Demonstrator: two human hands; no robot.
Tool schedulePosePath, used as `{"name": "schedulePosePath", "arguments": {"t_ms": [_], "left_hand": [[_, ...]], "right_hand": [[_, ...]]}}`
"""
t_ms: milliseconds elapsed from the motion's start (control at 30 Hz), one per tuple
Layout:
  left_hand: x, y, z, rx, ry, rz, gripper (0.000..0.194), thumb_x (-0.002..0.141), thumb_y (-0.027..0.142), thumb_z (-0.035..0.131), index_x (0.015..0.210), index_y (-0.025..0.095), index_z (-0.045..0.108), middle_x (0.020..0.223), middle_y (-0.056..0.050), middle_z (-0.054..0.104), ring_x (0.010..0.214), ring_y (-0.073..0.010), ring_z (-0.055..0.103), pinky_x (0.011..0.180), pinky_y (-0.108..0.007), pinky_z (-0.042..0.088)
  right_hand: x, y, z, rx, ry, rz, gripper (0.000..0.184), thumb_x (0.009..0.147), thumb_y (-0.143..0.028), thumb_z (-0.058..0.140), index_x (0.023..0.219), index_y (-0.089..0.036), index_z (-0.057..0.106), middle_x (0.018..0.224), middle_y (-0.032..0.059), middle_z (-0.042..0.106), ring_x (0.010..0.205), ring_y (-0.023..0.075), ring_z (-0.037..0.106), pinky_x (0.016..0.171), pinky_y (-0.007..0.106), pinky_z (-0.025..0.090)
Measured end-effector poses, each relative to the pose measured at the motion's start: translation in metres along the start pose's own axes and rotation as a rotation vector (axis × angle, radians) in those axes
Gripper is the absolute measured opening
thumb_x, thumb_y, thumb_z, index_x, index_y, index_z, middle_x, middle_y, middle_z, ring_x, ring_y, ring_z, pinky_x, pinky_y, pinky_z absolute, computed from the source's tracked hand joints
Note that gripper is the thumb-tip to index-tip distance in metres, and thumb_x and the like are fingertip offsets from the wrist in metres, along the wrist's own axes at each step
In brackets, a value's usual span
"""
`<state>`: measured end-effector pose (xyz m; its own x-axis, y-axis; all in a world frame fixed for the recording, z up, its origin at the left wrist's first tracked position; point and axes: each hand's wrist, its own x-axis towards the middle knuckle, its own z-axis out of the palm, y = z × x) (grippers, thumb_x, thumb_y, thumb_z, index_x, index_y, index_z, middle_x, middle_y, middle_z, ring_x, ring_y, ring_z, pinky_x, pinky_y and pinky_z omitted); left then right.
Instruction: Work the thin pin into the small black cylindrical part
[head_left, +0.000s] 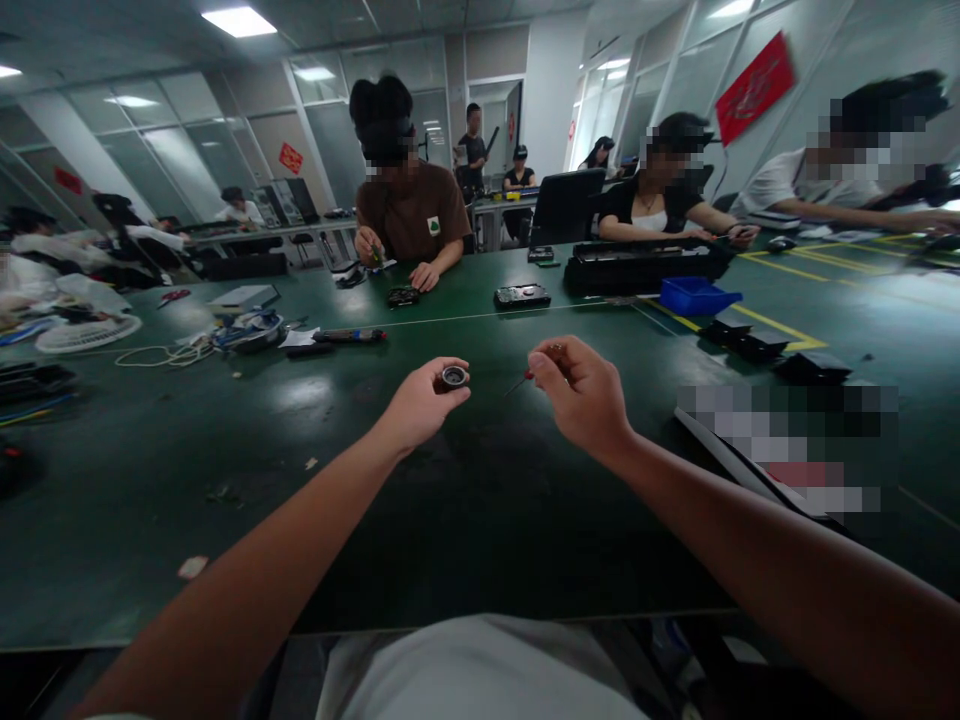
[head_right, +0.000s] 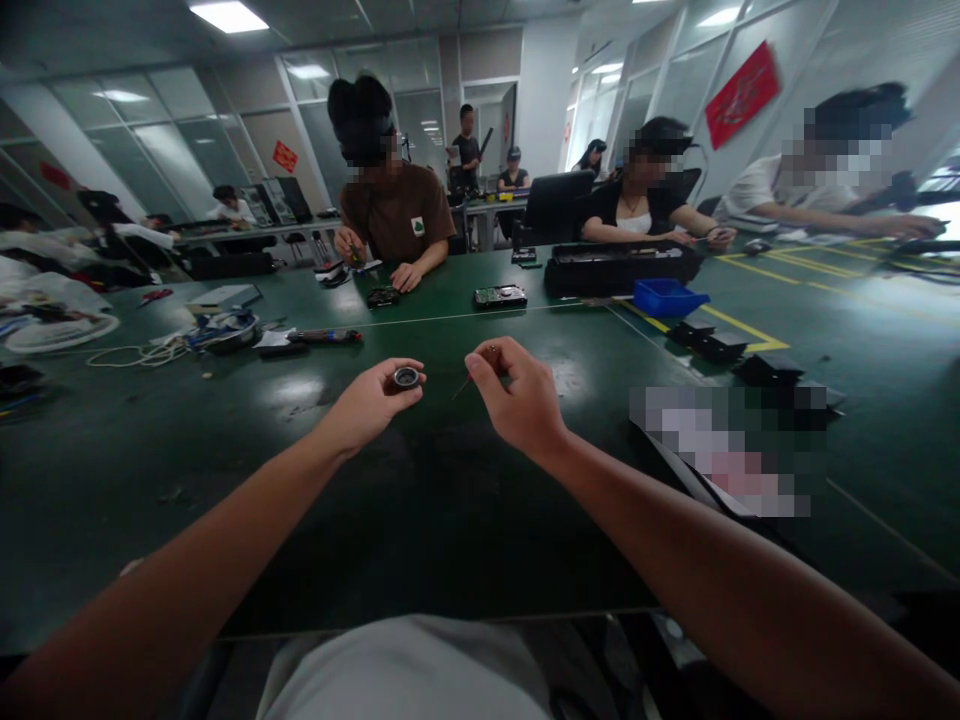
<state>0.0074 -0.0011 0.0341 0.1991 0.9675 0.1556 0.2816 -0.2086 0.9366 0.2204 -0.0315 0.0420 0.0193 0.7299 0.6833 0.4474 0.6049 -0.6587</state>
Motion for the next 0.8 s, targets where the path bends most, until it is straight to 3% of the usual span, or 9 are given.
{"name": "schedulePosePath", "arguments": {"t_ms": [133,333,567,800], "left_hand": [[-0.004,-0.015,0.015,-0.003,-0.051,0.052,0.031,0.078,0.012,0.070,0.108,0.016,0.062,0.106,-0.007,0.070,0.099,-0.0194,0.066,0.097,-0.037,0.050],[-0.014,-0.028,0.013,0.099,-0.103,0.157,0.036,0.080,0.017,0.072,0.114,0.020,0.066,0.111,-0.004,0.069,0.102,-0.0206,0.065,0.101,-0.039,0.049],[-0.014,-0.028,0.014,0.115,-0.077,0.188,0.039,0.081,0.018,0.072,0.119,0.021,0.066,0.116,-0.005,0.069,0.108,-0.0219,0.063,0.103,-0.039,0.047],[-0.016,-0.030,0.012,0.175,-0.044,0.212,0.040,0.081,0.022,0.073,0.121,0.024,0.068,0.120,-0.005,0.069,0.113,-0.0245,0.063,0.105,-0.042,0.045]], "right_hand": [[-0.002,-0.001,0.000,0.113,0.000,0.026,0.019,0.095,-0.038,0.056,0.099,-0.022,0.064,0.080,0.0013,0.070,0.071,0.0170,0.069,0.066,0.031,0.054],[-0.004,-0.003,0.000,0.215,0.015,0.017,0.016,0.096,-0.036,0.055,0.100,-0.022,0.062,0.080,0.0013,0.071,0.072,0.0166,0.069,0.066,0.032,0.055],[-0.006,-0.001,0.001,0.107,-0.129,-0.002,0.014,0.095,-0.034,0.056,0.098,-0.021,0.062,0.083,0.0029,0.072,0.076,0.0180,0.072,0.070,0.032,0.055],[-0.006,0.000,0.002,0.054,-0.112,0.016,0.015,0.096,-0.034,0.054,0.099,-0.022,0.061,0.084,0.0036,0.073,0.078,0.0195,0.073,0.071,0.033,0.055]]}}
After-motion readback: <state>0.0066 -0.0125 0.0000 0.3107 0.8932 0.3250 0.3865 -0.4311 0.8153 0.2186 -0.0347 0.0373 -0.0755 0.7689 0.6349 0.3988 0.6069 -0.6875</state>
